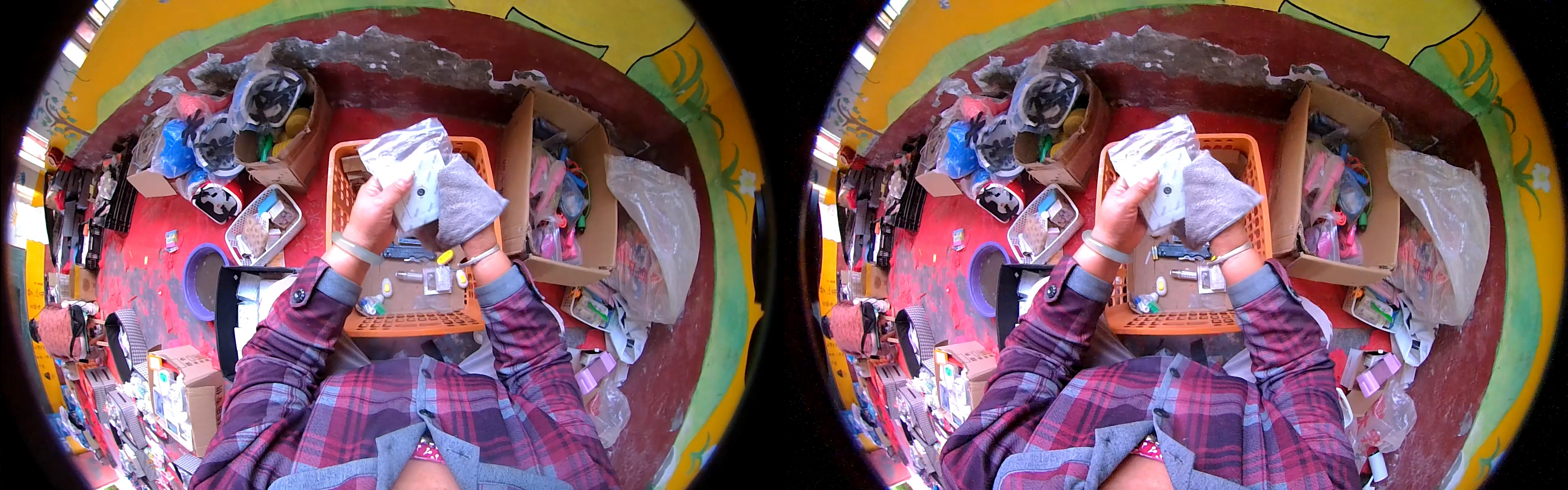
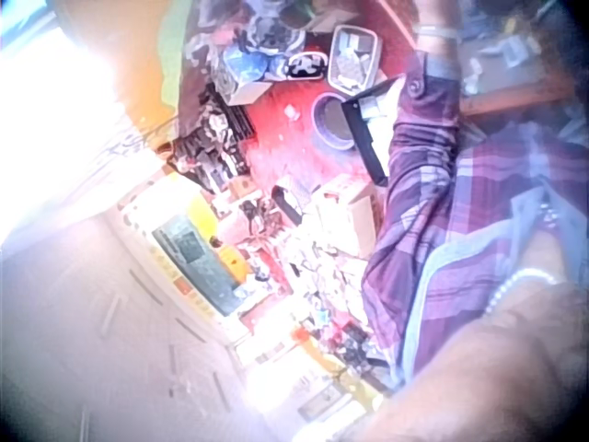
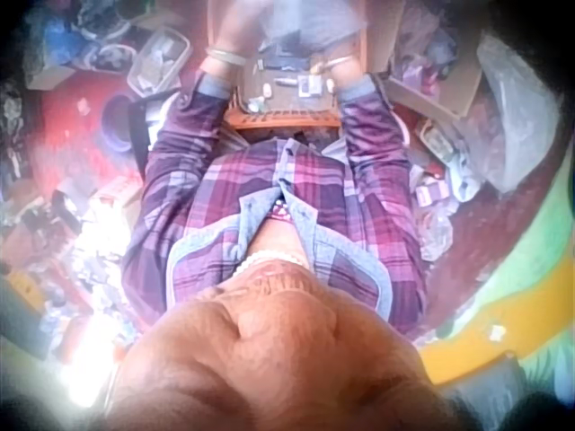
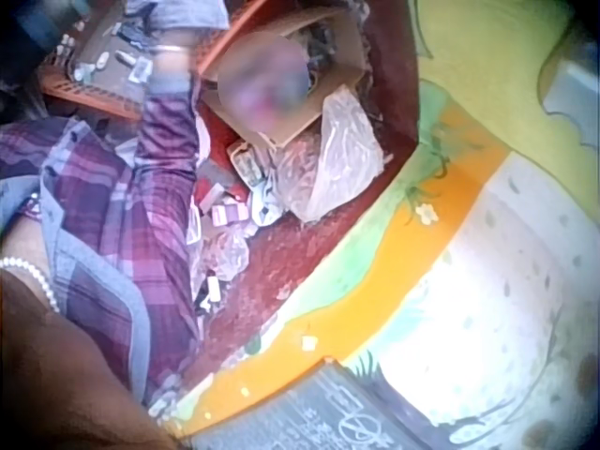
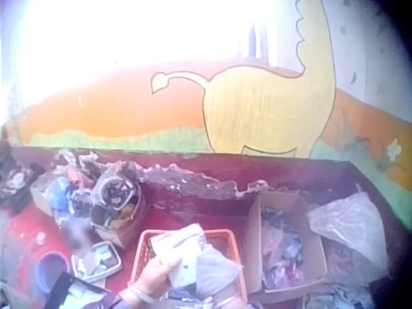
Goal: The person picks up packaged components from an orange crate, wipes them with a grey cloth, and places them into a black sorting tray on the floor.
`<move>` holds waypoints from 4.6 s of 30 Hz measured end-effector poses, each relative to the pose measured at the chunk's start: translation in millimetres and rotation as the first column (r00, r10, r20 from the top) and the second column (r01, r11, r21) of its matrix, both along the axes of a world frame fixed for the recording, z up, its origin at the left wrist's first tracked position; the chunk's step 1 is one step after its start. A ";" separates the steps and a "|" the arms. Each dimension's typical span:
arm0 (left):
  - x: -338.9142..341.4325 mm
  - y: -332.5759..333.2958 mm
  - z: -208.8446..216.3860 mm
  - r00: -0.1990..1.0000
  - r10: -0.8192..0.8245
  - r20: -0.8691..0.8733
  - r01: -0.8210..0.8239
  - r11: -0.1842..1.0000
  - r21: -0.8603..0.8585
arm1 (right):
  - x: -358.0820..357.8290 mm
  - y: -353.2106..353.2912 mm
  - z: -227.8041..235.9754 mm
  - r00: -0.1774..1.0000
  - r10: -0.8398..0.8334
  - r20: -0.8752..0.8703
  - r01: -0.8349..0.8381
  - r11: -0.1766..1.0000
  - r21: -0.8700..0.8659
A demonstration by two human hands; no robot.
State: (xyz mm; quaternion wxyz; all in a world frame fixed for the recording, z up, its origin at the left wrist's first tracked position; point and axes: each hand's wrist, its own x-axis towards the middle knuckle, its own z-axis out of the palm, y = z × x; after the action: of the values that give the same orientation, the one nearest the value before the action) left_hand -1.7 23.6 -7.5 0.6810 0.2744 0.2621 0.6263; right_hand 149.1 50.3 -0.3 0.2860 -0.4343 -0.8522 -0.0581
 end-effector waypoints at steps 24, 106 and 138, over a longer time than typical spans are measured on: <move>-19.8 6.1 11.5 0.947 0.209 0.242 -0.187 0.976 -0.110 | 59.4 51.2 1.7 0.924 -0.162 -0.346 0.045 0.945 -0.323; -2.6 -3.2 21.2 0.951 -0.132 0.278 0.115 0.990 0.078 | 29.6 34.5 -23.7 0.367 -0.178 -0.913 -0.584 0.720 -0.375; 12.3 -4.4 5.7 0.995 0.051 -0.091 -0.060 0.993 -0.097 | 18.8 18.7 -15.7 0.999 -0.042 -0.014 0.042 0.999 -0.024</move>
State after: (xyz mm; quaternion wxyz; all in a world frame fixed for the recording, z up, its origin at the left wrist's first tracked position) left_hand 10.6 19.2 -1.9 0.6640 0.2600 0.3303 0.6184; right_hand 167.9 69.0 -16.0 0.2858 -0.4558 -0.8414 -0.0507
